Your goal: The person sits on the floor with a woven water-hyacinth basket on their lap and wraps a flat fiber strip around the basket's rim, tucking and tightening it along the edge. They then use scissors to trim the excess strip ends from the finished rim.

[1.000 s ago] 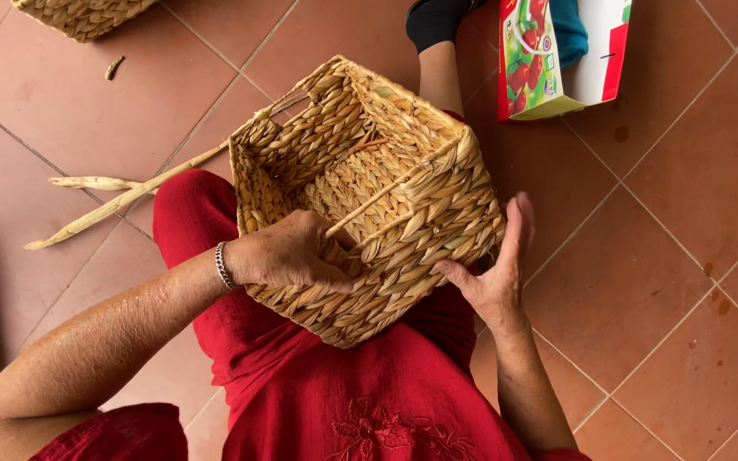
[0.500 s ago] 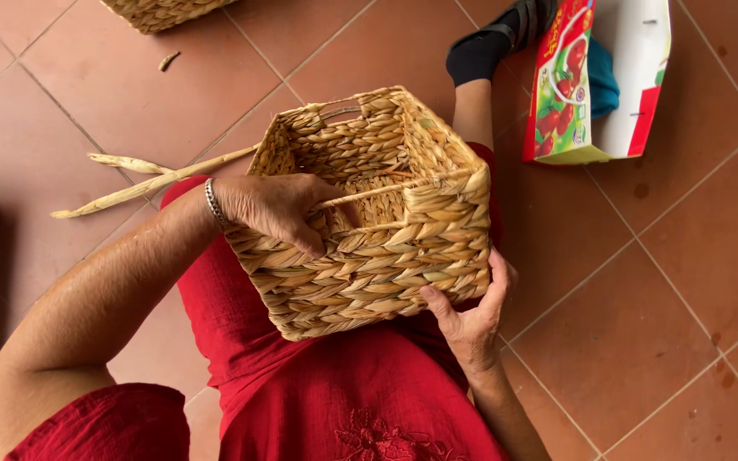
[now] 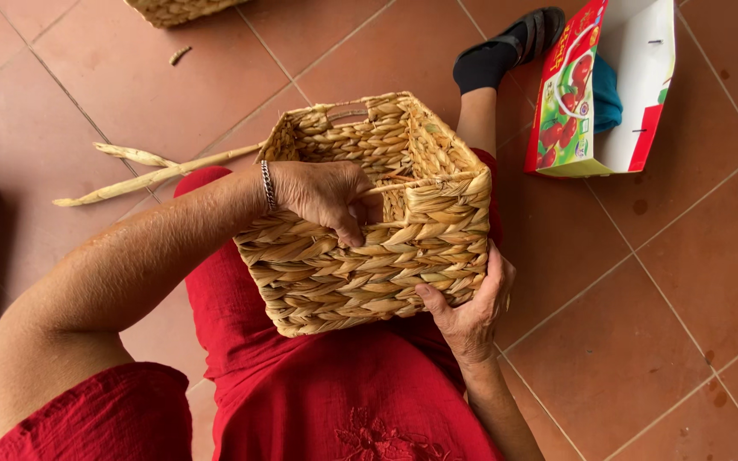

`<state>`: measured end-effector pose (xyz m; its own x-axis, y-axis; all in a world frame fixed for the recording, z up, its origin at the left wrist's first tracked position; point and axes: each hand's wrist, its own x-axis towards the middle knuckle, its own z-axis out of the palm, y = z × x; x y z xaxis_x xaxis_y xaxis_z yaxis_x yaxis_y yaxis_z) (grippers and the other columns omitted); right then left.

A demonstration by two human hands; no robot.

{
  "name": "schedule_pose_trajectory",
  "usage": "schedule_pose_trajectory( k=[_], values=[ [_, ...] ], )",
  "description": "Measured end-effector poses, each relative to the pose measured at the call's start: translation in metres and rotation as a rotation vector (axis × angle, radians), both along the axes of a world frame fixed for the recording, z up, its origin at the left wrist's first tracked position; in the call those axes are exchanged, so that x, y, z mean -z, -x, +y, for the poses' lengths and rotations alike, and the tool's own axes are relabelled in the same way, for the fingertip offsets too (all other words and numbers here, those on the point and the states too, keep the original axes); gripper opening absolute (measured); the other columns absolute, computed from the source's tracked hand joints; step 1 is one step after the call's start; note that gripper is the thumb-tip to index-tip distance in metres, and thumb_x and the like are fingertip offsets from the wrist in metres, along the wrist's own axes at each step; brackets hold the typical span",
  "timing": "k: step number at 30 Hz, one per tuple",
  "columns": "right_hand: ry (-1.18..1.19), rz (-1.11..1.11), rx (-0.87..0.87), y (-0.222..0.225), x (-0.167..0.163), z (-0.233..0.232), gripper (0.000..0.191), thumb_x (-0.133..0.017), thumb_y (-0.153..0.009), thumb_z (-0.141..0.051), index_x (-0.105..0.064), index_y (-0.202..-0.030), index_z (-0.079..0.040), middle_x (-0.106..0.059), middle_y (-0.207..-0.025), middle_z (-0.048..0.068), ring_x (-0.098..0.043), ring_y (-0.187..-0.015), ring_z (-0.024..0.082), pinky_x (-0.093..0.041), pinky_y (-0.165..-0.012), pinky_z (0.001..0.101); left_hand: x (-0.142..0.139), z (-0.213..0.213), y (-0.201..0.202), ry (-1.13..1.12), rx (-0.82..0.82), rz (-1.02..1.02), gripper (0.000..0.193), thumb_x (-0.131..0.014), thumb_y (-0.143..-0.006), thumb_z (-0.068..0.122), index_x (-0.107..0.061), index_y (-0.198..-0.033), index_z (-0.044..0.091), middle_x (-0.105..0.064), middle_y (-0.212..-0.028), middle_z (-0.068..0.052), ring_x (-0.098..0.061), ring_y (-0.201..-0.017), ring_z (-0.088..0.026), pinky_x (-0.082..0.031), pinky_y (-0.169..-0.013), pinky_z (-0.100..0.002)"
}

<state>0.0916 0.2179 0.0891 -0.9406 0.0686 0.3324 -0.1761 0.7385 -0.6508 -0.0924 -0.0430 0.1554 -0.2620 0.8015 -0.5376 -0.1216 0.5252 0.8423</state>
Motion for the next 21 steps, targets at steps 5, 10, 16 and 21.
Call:
schedule_pose_trajectory(
  k=[5,10,16,21],
  values=[
    [-0.023,-0.052,0.008,0.004,-0.007,-0.003,0.106,-0.081,-0.079,-0.063,-0.037,-0.151,0.002,-0.049,-0.134,0.022,-0.055,-0.123,0.037,-0.052,-0.101,0.0493,-0.008,0.008,0.012,0.026,0.005,0.004,0.054,-0.088,-0.076,0.026,-0.062,-0.12,0.008,-0.082,-0.091,-0.005,-0.075,-0.086,-0.011,-0.056,-0.083,-0.03],
    [-0.026,-0.068,0.021,0.007,-0.011,-0.004,0.106,-0.082,-0.079,-0.062,-0.036,-0.151,0.001,-0.049,-0.134,0.023,-0.056,-0.123,0.037,-0.053,-0.099,0.0496,-0.006,0.037,0.021,0.081,0.01,0.148,0.051,-0.093,-0.067,0.029,-0.072,-0.106,0.005,-0.081,-0.086,-0.005,-0.074,-0.074,-0.012,-0.06,-0.066,-0.029],
    [-0.018,-0.081,0.029,0.007,-0.007,-0.003,0.106,-0.082,-0.079,-0.061,-0.036,-0.152,0.001,-0.048,-0.135,0.022,-0.053,-0.125,0.037,-0.051,-0.103,0.0494,0.009,0.04,0.025,0.097,-0.019,0.074,0.033,-0.09,-0.072,0.028,-0.082,-0.094,0.003,-0.08,-0.08,-0.008,-0.07,-0.063,-0.013,-0.055,-0.049,-0.026],
    [0.04,-0.051,0.02,0.011,-0.003,-0.004,0.104,-0.081,-0.082,-0.061,-0.037,-0.154,0.0,-0.047,-0.137,0.021,-0.051,-0.128,0.037,-0.049,-0.107,0.0496,-0.002,0.043,0.029,0.155,-0.004,0.065,0.045,-0.088,-0.072,0.032,-0.078,-0.106,0.003,-0.08,-0.088,-0.008,-0.075,-0.075,-0.016,-0.063,-0.059,-0.029]
  ],
)
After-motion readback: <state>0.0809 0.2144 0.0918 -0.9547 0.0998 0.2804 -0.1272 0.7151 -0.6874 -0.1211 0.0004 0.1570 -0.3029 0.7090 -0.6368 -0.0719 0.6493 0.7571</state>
